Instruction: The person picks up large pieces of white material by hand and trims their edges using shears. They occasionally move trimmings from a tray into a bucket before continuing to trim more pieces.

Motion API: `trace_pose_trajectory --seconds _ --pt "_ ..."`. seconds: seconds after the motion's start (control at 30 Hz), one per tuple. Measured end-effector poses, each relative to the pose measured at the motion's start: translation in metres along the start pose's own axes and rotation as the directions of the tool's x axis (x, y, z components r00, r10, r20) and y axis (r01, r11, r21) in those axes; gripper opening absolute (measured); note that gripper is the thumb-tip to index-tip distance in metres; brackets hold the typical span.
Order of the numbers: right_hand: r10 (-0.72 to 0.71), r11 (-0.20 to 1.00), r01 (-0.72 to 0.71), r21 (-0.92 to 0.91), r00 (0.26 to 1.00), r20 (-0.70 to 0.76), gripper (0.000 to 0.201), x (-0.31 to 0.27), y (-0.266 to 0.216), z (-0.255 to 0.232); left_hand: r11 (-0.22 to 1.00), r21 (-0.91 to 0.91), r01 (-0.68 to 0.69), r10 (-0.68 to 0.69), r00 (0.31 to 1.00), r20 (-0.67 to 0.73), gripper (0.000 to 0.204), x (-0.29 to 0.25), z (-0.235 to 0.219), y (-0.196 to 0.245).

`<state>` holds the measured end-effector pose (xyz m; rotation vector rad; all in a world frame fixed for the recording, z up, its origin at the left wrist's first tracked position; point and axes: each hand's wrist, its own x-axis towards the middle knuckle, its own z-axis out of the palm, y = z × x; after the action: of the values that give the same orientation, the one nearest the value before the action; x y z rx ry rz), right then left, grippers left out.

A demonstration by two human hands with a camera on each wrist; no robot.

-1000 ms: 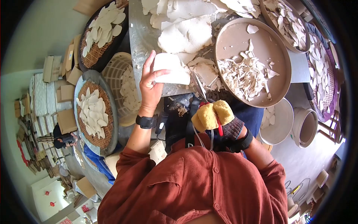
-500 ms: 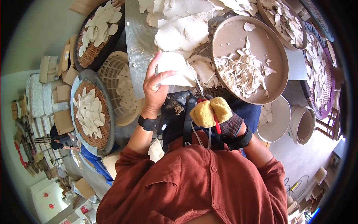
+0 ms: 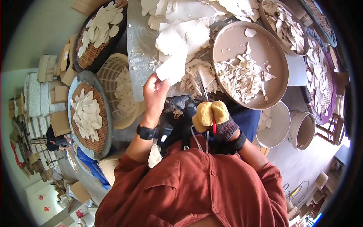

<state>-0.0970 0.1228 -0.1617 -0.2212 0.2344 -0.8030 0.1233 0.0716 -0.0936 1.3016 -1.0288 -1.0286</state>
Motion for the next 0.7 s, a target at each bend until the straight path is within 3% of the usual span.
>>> trace_pose_trajectory --seconds 0.07,0.1,0.13,0.17,0.27,0.3,0.33,0.37,0.4,0.47,0.53,0.6,0.63,0.7 --pt "-0.015 0.980 -0.001 0.199 0.997 0.081 0.028 0.006 -0.003 0.009 0.957 -0.124 0.261 -0.254 0.965 0.069 0.025 -0.011 -0.001 0.017" --pt "-0.035 0.946 0.013 0.324 0.998 0.061 0.027 0.008 -0.002 0.017 0.925 -0.199 0.324 -0.300 0.943 0.143 0.033 -0.015 0.003 0.026" --pt "-0.067 0.974 0.059 0.221 0.997 0.030 0.025 0.009 -0.004 0.013 0.930 -0.172 0.324 -0.299 0.941 0.156 0.035 -0.020 0.006 0.029" --pt "-0.205 0.951 0.195 -0.242 0.979 -0.016 0.024 0.011 0.001 0.011 0.935 -0.147 0.322 -0.298 0.940 0.167 0.037 -0.025 0.008 0.031" --pt "-0.278 0.761 0.203 -0.616 0.960 -0.027 0.023 0.010 0.003 0.008 0.917 -0.104 0.386 -0.353 0.904 0.241 0.043 -0.031 0.013 0.040" --pt "-0.171 0.955 0.147 -0.257 0.983 -0.070 0.023 0.010 0.004 0.006 0.907 -0.093 0.411 -0.376 0.888 0.265 0.045 -0.030 0.012 0.043" --pt "-0.047 0.988 0.056 0.143 0.997 -0.065 0.023 0.013 0.003 0.007 0.897 -0.081 0.434 -0.396 0.873 0.284 0.047 -0.029 0.010 0.045" --pt "-0.050 0.975 0.050 0.215 0.999 -0.007 0.025 0.013 0.001 0.009 0.910 -0.086 0.405 -0.371 0.890 0.267 0.050 -0.027 0.007 0.043" --pt "-0.052 0.958 0.036 0.284 0.997 0.051 0.028 0.013 -0.002 0.012 0.939 -0.140 0.313 -0.290 0.943 0.164 0.051 -0.025 0.006 0.037" --pt "-0.061 0.998 0.060 0.008 0.990 0.131 0.031 0.006 -0.004 0.012 0.974 -0.206 0.094 -0.111 0.991 -0.069 0.051 -0.020 0.006 0.022" --pt "0.059 0.981 -0.039 -0.190 0.993 0.099 0.037 -0.002 -0.007 0.018 0.971 -0.236 0.043 -0.094 0.972 -0.213 0.050 -0.013 -0.001 0.004" --pt "0.115 0.993 -0.114 -0.028 0.993 0.019 0.046 -0.009 0.007 0.014 0.925 -0.381 -0.003 -0.112 0.954 -0.278 0.044 -0.010 0.003 -0.001" --pt "0.055 0.974 -0.038 -0.225 0.996 0.068 0.047 -0.006 0.006 0.019 0.945 -0.319 0.065 -0.157 0.949 -0.273 0.045 -0.012 0.003 0.007" --pt "0.072 0.989 -0.055 -0.137 0.990 0.123 0.044 0.001 0.000 0.001 0.962 -0.268 0.045 -0.113 0.963 -0.245 0.046 -0.011 0.003 -0.002"
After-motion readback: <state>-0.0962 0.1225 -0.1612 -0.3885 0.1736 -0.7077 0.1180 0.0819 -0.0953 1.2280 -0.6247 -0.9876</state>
